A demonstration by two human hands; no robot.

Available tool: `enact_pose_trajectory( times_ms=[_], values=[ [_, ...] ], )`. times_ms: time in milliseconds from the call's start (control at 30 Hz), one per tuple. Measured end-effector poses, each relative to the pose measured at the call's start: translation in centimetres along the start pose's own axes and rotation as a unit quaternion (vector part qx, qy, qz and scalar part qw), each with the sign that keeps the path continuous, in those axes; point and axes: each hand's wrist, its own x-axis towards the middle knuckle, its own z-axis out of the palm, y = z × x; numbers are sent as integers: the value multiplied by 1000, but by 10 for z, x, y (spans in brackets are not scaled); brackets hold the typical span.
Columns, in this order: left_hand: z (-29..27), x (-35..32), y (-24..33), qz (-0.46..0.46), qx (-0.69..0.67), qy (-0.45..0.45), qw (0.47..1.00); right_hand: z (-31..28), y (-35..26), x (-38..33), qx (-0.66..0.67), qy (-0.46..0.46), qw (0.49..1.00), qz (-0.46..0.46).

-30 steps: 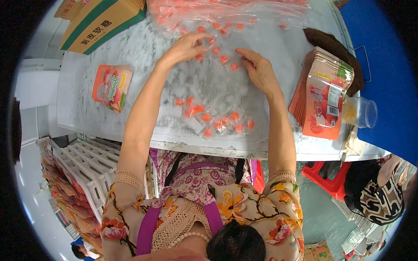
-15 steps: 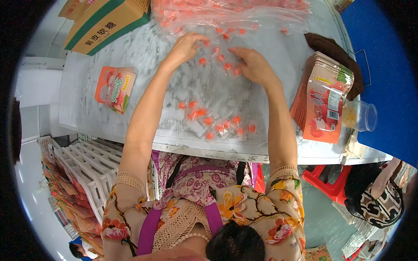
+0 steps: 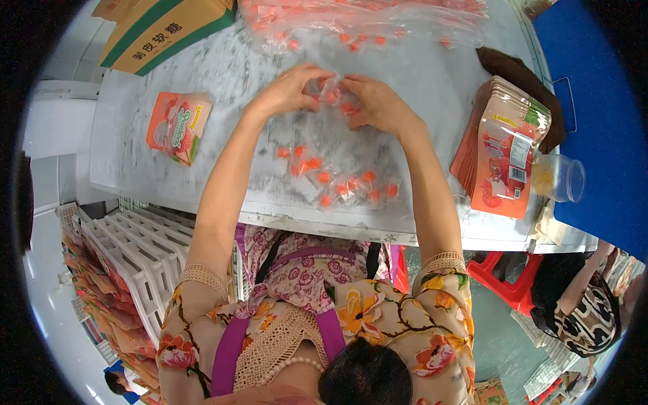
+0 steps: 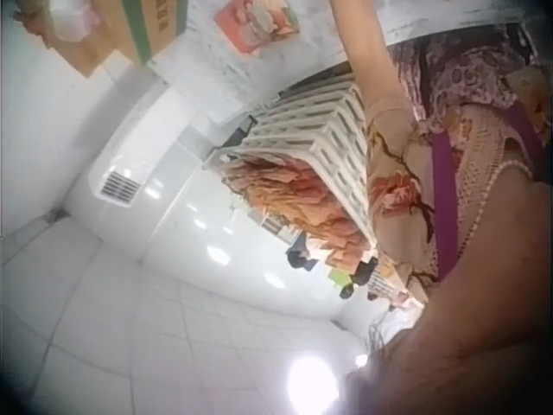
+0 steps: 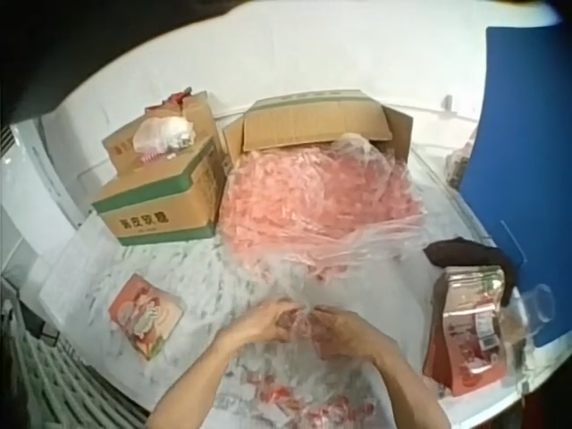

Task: Manual packaging of small individual candies into larger product bags and organizing them into storage trays.

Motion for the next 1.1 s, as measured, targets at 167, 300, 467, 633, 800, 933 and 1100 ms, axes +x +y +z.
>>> enact_pose_trajectory(
  times_ms=[167,300,467,633,800,933,1100],
  values=[
    [8,-54,37,-46,-34,-1,998,18,-19,-37,48,1,997,-56],
    [2,-106,40,-73,-98,16,992,20,-34,-79,88,-5,996,-30],
    [35,-152,38,-76,-43,157,984,64,-44,-148,-69,181,981,15],
    [69,-112,47,-41,4,246,969,100,-68,-124,-167,218,961,34],
    [96,-80,39,45,8,263,964,108,-73,-84,-106,239,965,7],
    [94,-81,53,-17,-180,275,944,110,-75,-68,-75,246,966,-21],
    [91,-82,59,-51,-410,316,854,109,-77,-53,-104,248,962,-52]
  ],
)
